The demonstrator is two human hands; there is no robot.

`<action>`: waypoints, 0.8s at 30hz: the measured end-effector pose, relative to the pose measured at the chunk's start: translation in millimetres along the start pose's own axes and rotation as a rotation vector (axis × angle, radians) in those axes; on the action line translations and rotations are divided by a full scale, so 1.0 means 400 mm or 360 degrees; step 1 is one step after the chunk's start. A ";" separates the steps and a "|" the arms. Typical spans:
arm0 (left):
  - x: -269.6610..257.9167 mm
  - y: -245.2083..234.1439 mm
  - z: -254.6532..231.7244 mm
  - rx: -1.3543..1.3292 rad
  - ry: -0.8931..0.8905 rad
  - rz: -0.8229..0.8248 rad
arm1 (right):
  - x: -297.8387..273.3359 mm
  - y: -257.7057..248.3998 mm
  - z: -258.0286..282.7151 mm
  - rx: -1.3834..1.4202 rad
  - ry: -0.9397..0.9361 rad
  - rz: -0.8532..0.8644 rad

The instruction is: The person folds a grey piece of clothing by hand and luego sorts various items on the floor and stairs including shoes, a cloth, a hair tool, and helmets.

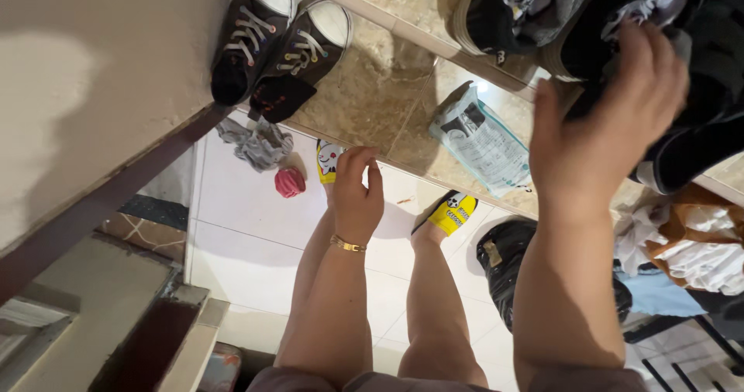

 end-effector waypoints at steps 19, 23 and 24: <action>-0.004 -0.060 0.060 0.0064 -0.0096 0.0052 | 0.019 0.125 0.058 0.0244 0.0394 0.0110; -0.004 -0.057 0.063 0.0007 -0.0130 0.0067 | 0.021 0.122 0.213 -0.0018 0.0070 -0.0062; -0.003 -0.059 0.065 -0.0009 -0.0135 0.0065 | 0.033 0.121 0.232 -0.0121 0.0064 -0.0037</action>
Point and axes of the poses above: each hand's wrist, its own x-axis towards the middle knuckle, its own y-axis out of the palm, z = x × y, the point moved 5 cm from there along x, towards the middle knuckle, and after that the axes turned 11 degrees about y, right-handed, at the moved point
